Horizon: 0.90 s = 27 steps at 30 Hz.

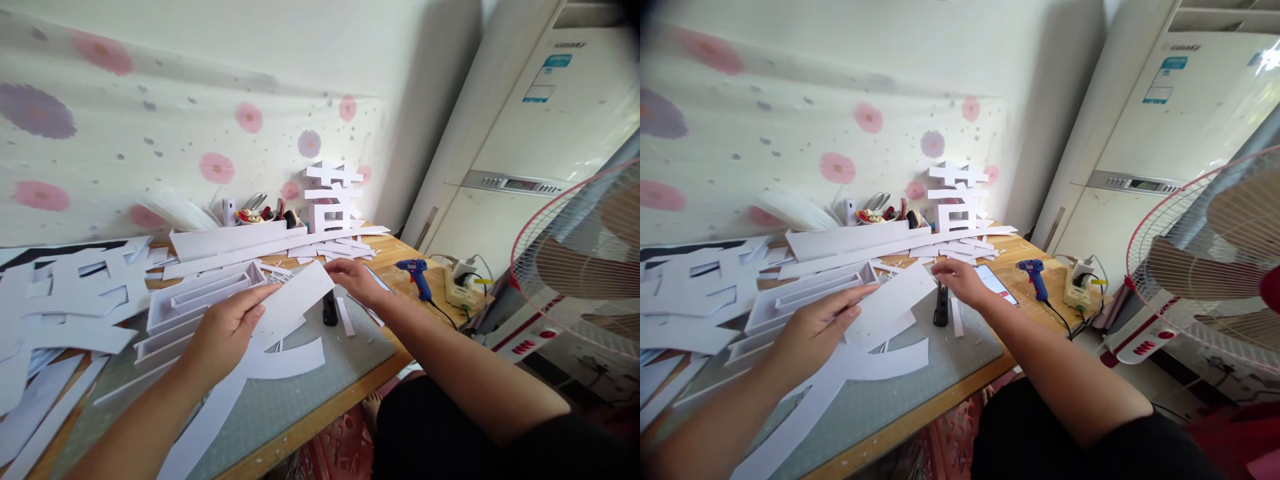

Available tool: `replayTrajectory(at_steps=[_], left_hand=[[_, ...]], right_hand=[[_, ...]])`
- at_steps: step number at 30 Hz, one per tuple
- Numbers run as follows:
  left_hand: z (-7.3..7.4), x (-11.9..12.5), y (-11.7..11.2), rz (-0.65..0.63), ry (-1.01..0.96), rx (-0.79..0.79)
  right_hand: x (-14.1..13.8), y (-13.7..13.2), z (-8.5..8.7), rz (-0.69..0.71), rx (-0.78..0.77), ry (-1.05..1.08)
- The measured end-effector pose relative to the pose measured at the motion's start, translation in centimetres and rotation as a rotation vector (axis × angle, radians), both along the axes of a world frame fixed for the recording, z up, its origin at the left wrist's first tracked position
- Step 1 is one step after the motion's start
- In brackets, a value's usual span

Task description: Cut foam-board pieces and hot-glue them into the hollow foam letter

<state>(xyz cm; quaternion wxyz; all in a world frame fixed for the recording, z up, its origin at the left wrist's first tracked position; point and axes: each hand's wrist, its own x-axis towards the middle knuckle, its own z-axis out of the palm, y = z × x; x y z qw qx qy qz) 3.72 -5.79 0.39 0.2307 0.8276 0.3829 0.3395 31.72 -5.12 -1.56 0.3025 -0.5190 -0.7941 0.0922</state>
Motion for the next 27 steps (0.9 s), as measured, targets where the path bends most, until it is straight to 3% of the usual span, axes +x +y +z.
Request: replayTrajectory(at_steps=[4, 6, 13, 16, 20, 23, 27], left_hand=[[-0.3, 0.5, -0.1, 0.006, 0.001, -0.182], [-0.6, 0.7, 0.1, -0.009, -0.030, -0.270], [-1.4, 0.4, 0.7, -0.126, -0.165, -0.519], [-0.8, 0.4, -0.2, -0.307, -0.153, -0.637], [0.0, 0.5, -2.0, -0.559, -0.165, -0.964], [0.2, 0.7, -2.7, -0.545, -0.250, -1.099], [0.0, 0.8, -2.6, -0.561, -0.263, -1.097]], right_hand=[[-2.1, -1.7, 1.9, 0.090, -0.244, 0.692], [-3.0, -2.3, 2.3, 0.124, -0.338, 0.854], [-3.7, -2.1, 2.3, 0.139, -0.436, 0.978], [-4.0, -2.4, 2.5, 0.151, -0.451, 0.918], [-5.2, -3.2, 3.3, 0.269, -0.505, 0.748], [-6.0, -3.5, 3.8, 0.320, -0.499, 0.698], [-6.7, -3.5, 3.5, 0.361, -0.588, 0.798]])
